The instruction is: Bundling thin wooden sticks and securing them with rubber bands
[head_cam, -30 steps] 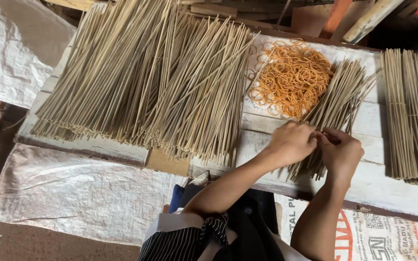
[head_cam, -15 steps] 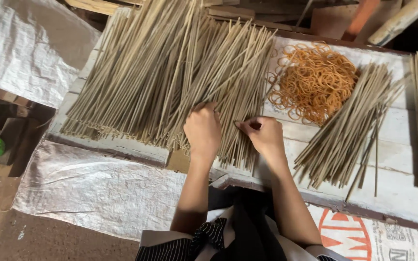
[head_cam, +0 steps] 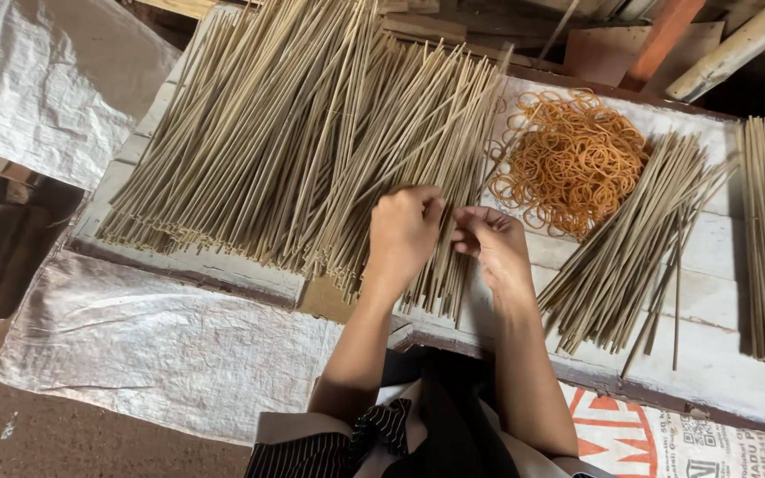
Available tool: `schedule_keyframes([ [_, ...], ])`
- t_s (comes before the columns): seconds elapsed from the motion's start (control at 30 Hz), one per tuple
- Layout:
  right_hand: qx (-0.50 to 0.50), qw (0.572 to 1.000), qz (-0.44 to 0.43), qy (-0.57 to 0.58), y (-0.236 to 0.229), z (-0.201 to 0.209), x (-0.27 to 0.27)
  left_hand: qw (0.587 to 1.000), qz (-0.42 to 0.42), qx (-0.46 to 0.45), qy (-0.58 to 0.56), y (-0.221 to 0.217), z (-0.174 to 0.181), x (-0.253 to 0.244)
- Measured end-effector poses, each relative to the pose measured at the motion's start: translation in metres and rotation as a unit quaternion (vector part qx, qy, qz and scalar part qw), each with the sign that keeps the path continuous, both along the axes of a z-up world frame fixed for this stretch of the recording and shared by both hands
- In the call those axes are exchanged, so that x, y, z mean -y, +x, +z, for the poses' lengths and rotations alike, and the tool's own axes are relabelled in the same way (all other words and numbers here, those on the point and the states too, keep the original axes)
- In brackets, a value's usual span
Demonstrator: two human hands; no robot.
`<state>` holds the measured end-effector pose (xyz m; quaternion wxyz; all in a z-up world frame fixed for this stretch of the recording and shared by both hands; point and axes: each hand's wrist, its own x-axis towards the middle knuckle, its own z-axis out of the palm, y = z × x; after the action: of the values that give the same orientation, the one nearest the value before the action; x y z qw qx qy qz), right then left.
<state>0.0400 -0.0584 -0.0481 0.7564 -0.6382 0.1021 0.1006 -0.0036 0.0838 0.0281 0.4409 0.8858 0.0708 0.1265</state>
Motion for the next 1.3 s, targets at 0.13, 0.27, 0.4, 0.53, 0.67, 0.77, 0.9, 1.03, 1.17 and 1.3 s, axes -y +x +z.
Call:
schedule_keyframes([
  [0.13,0.024,0.998,0.029,-0.044,-0.005,0.010,-0.002,0.998,-0.032,-0.041,-0.027,-0.008,-0.004,0.005],
  [0.27,0.038,0.997,0.008,-0.064,-0.007,0.018,0.005,0.998,-0.030,-0.054,-0.028,-0.016,0.007,0.007],
  [0.4,0.046,0.996,-0.001,-0.077,-0.017,0.030,0.017,0.997,-0.017,-0.037,-0.070,-0.017,-0.004,0.010],
  [0.53,0.018,0.998,0.026,-0.049,-0.017,0.017,0.016,0.996,0.000,-0.049,-0.071,-0.020,-0.002,0.014],
  [0.67,-0.001,1.000,0.025,0.011,-0.020,0.017,0.007,0.995,0.006,-0.041,-0.090,-0.019,-0.003,0.010],
  [0.77,0.004,1.000,-0.004,0.025,-0.023,0.011,0.008,0.994,-0.017,-0.050,-0.093,-0.016,-0.010,0.014],
  [0.9,0.012,1.000,-0.025,0.014,-0.028,0.019,0.021,0.990,-0.091,-0.070,-0.083,-0.022,-0.004,0.024],
  [1.03,0.022,0.999,-0.034,0.003,-0.021,0.004,0.054,0.983,-0.149,-0.079,-0.070,-0.022,0.001,0.049],
  [1.17,0.064,0.992,-0.053,-0.090,-0.015,0.027,0.086,0.977,-0.195,-0.067,-0.047,0.005,-0.026,0.083],
  [1.3,0.094,0.979,-0.104,-0.146,-0.029,0.054,0.114,0.968,-0.217,-0.102,-0.072,0.005,-0.017,0.127],
])
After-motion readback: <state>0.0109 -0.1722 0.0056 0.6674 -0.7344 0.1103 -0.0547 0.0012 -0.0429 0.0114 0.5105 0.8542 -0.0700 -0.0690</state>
